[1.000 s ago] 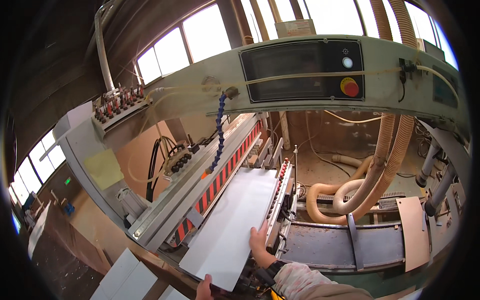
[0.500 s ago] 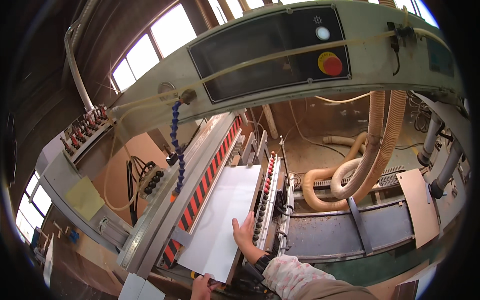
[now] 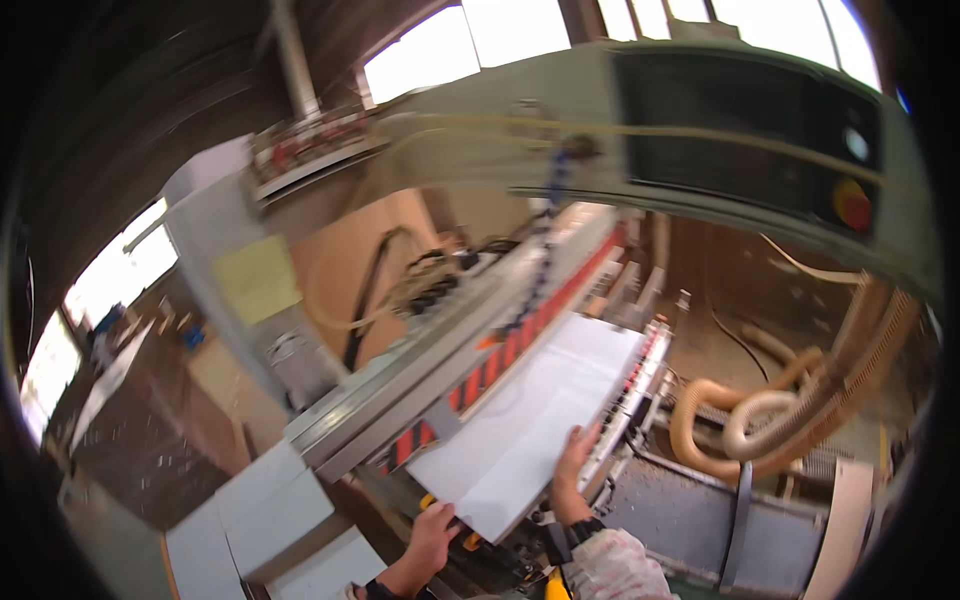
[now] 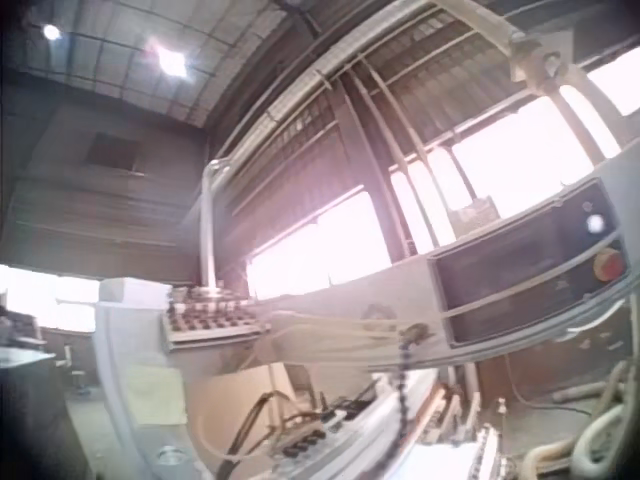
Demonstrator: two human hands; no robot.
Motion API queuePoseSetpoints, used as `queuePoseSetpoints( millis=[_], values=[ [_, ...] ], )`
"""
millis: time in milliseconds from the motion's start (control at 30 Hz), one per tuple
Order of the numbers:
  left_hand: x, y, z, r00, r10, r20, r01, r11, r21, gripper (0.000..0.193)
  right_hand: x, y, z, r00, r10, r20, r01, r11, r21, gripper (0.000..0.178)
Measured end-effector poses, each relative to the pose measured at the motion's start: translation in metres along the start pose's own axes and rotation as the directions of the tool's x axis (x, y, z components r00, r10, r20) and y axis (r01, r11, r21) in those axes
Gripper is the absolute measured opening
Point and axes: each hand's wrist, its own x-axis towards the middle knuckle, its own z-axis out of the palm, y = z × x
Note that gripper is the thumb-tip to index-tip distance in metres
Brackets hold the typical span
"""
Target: The person repeatedly picks up white rectangular wood panels from a stack, places them onto a conveyor belt, and guides them through a processing machine. After the panels exit the machine, the person stacks them on a growing pile. The cycle of picking, feeding, and stacking continues throughout the clip.
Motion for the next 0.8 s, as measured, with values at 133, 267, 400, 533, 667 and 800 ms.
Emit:
queuePoseSetpoints(
  millis=[133, 267, 400, 533, 667, 800],
  values=[
    [0.013, -0.011, -0.013, 0.992, -0.071, 0.103, 0.058, 0.99, 0.126, 0.023, 0.019, 0.023, -0.026, 0.987, 0.121, 0.102, -0.113, 0.99, -0.081, 0.072],
    [-0.004, 0.007, -0.005, 0.981, -0.011, 0.195, -0.043, 0.961, 0.274, 0.031, 0.035, 0.007, -0.035, 0.998, 0.058, 0.038, -0.041, 0.94, -0.34, 0.063],
    [0.023, -0.02, -0.028, 0.938, 0.016, 0.346, -0.108, 0.963, 0.248, 0.059, 0.026, -0.016, -0.027, 0.98, -0.044, 0.196, 0.105, 0.945, -0.311, 0.062],
    [0.011, -0.005, -0.026, 0.942, -0.038, 0.335, -0.084, 0.935, 0.343, 0.062, 0.045, -0.005, -0.041, 0.975, -0.082, 0.206, 0.154, 0.919, -0.362, 0.063],
    [0.049, -0.036, -0.048, 0.894, 0.015, 0.448, -0.15, 0.951, 0.269, 0.064, 0.066, 0.01, -0.036, 0.954, -0.101, 0.284, 0.205, 0.908, -0.365, 0.061],
    [0.023, -0.02, -0.099, 0.88, 0.02, 0.475, -0.155, 0.956, 0.247, 0.052, 0.028, -0.03, -0.02, 0.97, 0.044, 0.239, 0.058, 0.913, -0.405, 0.058]
  ],
)
